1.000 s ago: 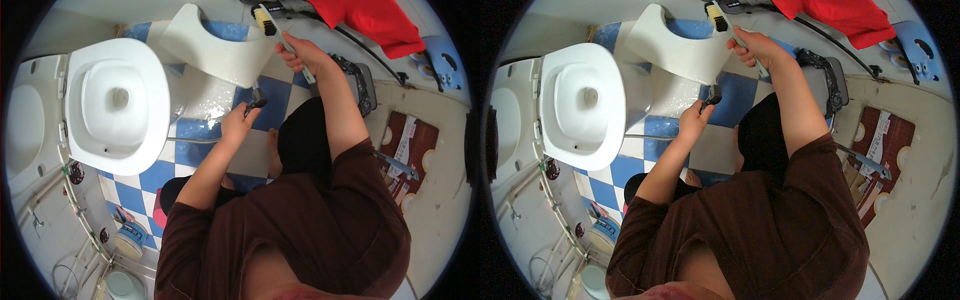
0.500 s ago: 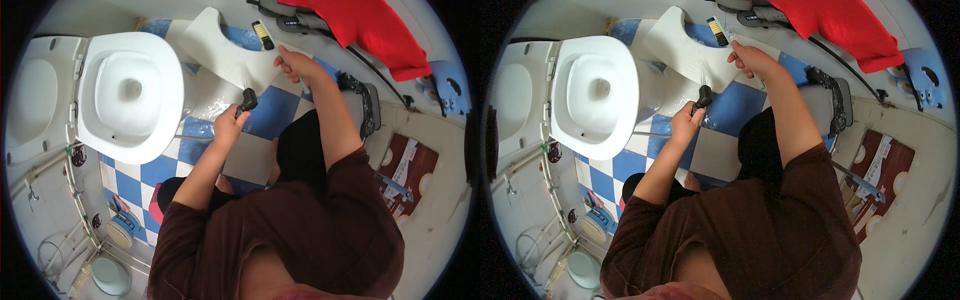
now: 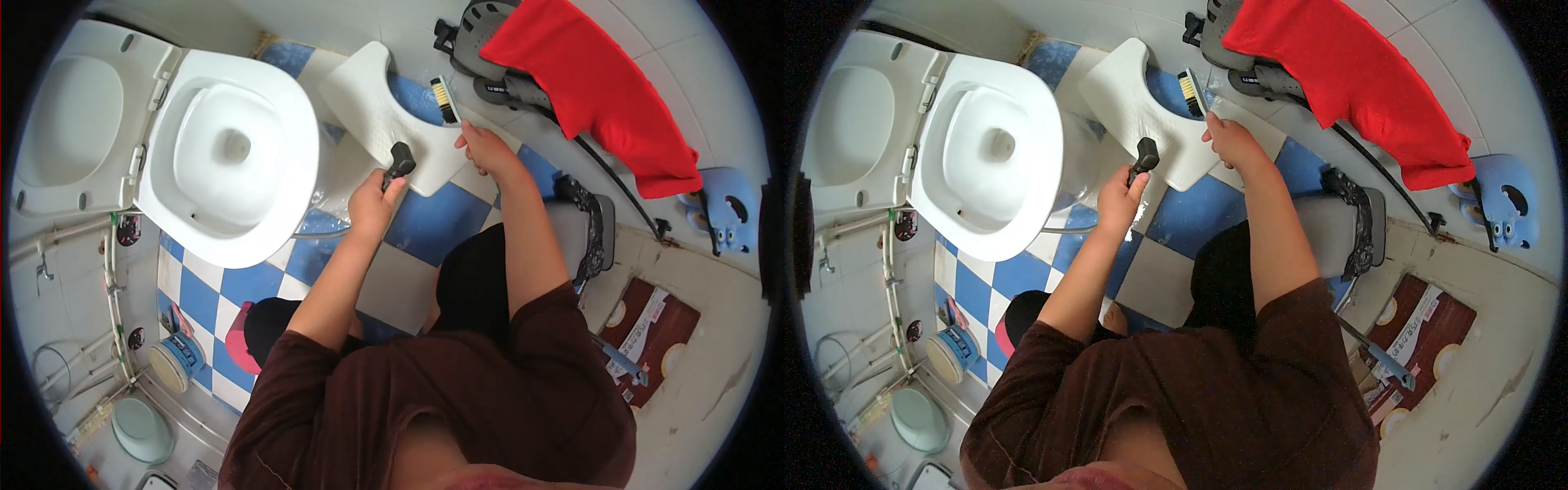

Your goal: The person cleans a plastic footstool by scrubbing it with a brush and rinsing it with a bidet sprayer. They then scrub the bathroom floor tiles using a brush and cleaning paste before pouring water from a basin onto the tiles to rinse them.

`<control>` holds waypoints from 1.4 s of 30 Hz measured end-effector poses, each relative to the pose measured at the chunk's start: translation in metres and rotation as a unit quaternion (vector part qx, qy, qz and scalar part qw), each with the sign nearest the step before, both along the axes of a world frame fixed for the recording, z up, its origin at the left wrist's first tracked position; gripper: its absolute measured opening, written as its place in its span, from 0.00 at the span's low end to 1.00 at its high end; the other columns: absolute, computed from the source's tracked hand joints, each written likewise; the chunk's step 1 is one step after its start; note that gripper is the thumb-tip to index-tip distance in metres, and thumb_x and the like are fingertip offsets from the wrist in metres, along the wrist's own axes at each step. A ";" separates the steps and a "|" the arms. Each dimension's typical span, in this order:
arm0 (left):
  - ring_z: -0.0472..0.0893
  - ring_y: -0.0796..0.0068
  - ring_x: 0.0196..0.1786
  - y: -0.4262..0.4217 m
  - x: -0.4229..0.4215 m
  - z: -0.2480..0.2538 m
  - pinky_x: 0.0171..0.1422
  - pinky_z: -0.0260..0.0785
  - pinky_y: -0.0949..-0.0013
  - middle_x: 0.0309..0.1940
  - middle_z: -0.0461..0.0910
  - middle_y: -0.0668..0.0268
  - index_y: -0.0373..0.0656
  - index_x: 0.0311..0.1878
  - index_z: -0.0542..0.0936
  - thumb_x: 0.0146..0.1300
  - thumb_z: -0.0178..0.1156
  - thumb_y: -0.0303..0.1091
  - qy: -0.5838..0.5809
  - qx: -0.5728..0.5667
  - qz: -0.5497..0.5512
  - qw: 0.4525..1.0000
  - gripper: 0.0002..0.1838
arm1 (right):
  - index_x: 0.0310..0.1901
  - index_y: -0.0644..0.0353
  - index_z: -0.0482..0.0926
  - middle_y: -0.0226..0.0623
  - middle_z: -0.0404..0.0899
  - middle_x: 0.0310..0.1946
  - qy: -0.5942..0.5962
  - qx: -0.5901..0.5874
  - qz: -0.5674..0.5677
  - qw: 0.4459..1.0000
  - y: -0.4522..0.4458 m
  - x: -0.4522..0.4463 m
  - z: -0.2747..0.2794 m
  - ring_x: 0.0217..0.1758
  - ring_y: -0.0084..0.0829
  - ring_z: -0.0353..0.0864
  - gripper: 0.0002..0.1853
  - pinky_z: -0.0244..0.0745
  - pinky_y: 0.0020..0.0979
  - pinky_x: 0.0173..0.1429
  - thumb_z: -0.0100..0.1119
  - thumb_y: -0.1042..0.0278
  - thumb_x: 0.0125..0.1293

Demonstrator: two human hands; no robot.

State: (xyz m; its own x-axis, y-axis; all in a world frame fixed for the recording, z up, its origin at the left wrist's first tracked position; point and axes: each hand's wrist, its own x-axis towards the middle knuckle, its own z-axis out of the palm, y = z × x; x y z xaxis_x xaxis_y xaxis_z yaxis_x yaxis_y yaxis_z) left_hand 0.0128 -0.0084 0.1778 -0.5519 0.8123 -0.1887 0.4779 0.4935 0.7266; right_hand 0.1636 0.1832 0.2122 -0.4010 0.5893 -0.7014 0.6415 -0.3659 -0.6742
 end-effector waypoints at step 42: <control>0.76 0.61 0.26 0.107 -0.041 0.123 0.32 0.66 0.64 0.21 0.75 0.61 0.43 0.38 0.76 0.58 0.57 0.59 0.000 0.300 0.142 0.943 0.25 | 0.38 0.69 0.75 0.50 0.80 0.31 -0.047 0.185 0.122 0.974 0.005 -0.004 -0.040 0.36 0.43 0.80 0.17 0.72 0.40 0.45 0.44 0.62 0.61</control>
State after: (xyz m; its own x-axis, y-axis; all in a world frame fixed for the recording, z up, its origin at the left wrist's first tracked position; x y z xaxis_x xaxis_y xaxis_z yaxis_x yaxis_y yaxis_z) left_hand -0.0277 0.0987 0.3004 -0.7638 0.5918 0.2575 0.3884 0.1028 0.9157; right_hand 0.1594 0.1884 0.1717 -0.5053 0.7036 -0.4996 0.7442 0.0622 -0.6651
